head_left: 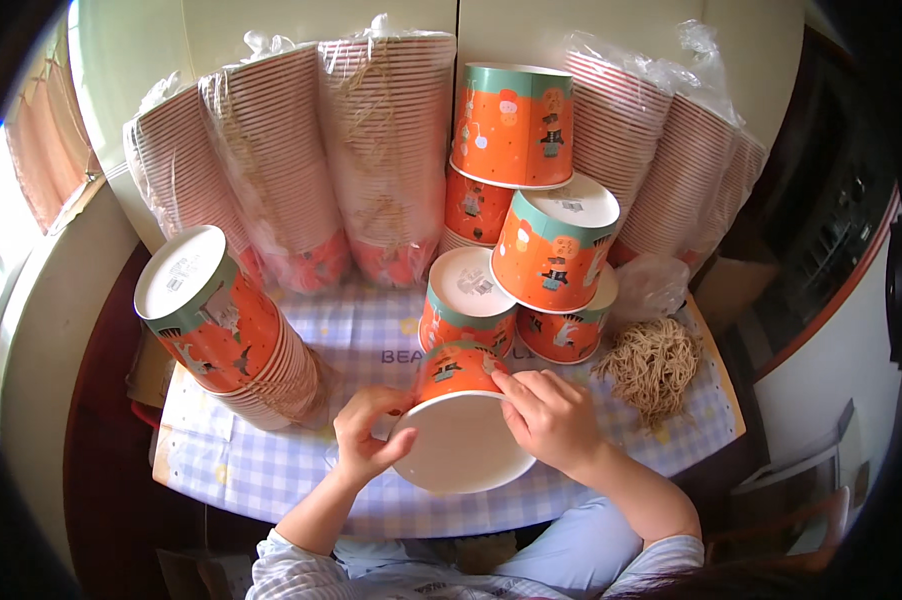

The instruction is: Attaching string handles to decorative paper buckets.

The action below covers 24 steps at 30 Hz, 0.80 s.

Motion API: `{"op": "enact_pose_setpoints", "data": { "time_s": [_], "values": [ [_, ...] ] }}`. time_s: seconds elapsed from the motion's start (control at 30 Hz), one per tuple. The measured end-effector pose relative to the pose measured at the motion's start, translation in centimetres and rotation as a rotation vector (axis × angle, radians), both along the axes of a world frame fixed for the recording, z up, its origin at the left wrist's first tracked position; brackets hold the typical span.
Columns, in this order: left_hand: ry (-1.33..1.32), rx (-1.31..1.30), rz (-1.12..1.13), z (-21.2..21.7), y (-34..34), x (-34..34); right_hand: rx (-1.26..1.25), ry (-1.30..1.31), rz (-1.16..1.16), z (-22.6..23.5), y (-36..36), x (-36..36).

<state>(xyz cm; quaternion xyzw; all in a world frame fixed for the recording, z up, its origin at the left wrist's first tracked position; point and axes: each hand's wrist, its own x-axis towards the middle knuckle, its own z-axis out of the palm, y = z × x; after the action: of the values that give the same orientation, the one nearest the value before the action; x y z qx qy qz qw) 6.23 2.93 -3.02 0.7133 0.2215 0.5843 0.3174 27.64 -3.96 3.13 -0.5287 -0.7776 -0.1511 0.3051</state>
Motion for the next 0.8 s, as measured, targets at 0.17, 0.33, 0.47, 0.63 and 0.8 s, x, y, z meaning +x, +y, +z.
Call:
{"op": "enact_pose_setpoints", "data": {
  "time_s": [0.17, 0.33, 0.47, 0.63, 0.8],
  "values": [
    [0.244, 0.213, 0.305, 0.3, -0.2, -0.1, -0.06, 0.146, 0.117, 0.0, 0.6, 0.0],
    [0.227, -0.175, 0.289, 1.4, 0.1, 0.3, -0.208, 0.465, 0.136, -1.1, 1.4, 1.7],
    [0.297, -0.196, 0.163, 4.1, 0.7, 1.2, -0.339, 0.702, 0.073, -1.5, 1.7, 2.6],
    [0.542, -0.044, 0.176, 5.2, 1.6, 2.2, -0.351, 0.782, 0.041, -2.0, 2.1, 3.5],
    [0.567, 0.002, 0.23, 4.2, 2.3, 3.1, -0.285, 0.717, 0.001, -2.1, 2.2, 3.8]
  ]
}}
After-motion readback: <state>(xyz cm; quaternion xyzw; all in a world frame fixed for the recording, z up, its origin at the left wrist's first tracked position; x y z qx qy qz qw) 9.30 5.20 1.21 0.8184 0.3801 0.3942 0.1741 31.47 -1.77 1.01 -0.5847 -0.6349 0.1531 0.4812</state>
